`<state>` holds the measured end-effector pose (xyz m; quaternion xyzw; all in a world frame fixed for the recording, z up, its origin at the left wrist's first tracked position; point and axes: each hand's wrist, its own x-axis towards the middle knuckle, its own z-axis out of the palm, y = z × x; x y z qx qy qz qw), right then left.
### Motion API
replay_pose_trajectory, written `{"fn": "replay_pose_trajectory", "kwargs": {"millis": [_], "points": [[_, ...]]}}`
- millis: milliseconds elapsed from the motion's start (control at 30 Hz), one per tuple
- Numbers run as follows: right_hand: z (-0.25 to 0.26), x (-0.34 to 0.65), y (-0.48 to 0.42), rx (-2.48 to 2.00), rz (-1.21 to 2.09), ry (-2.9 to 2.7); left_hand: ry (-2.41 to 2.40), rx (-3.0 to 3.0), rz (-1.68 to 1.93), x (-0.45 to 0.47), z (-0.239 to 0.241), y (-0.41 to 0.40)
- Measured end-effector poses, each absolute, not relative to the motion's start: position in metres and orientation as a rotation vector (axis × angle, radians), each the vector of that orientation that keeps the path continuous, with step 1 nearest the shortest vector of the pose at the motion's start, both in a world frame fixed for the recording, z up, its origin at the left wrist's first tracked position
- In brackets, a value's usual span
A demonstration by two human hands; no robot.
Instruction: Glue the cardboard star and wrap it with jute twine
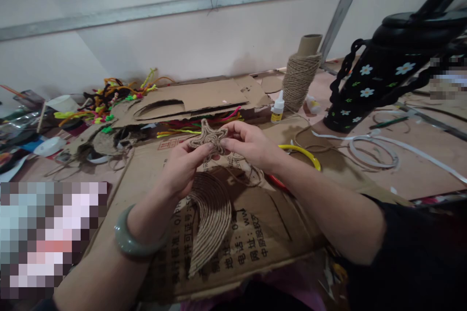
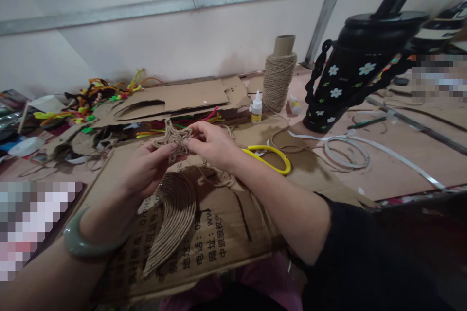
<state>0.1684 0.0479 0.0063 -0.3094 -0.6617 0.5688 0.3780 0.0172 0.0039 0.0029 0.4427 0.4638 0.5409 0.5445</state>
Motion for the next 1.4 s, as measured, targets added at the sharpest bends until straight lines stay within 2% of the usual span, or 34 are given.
{"fn": "replay_pose_trajectory", "kwargs": {"millis": [667,833,1033,1400], "points": [[-0.002,0.167,0.048,-0.895,1.213,-1.919,1.197,1.15,1.302,0.018,-0.003,0.003],[-0.001,0.168,0.048,-0.856,1.311,-1.871,1.181,1.161,1.321,0.018,-0.003,0.003],[-0.006,0.168,0.05,-0.855,1.208,-1.905,1.31,1.244,1.339,0.022,0.004,0.0],[-0.006,0.167,0.049,-0.841,1.221,-1.839,1.352,1.338,1.332,0.018,-0.001,0.0]]}}
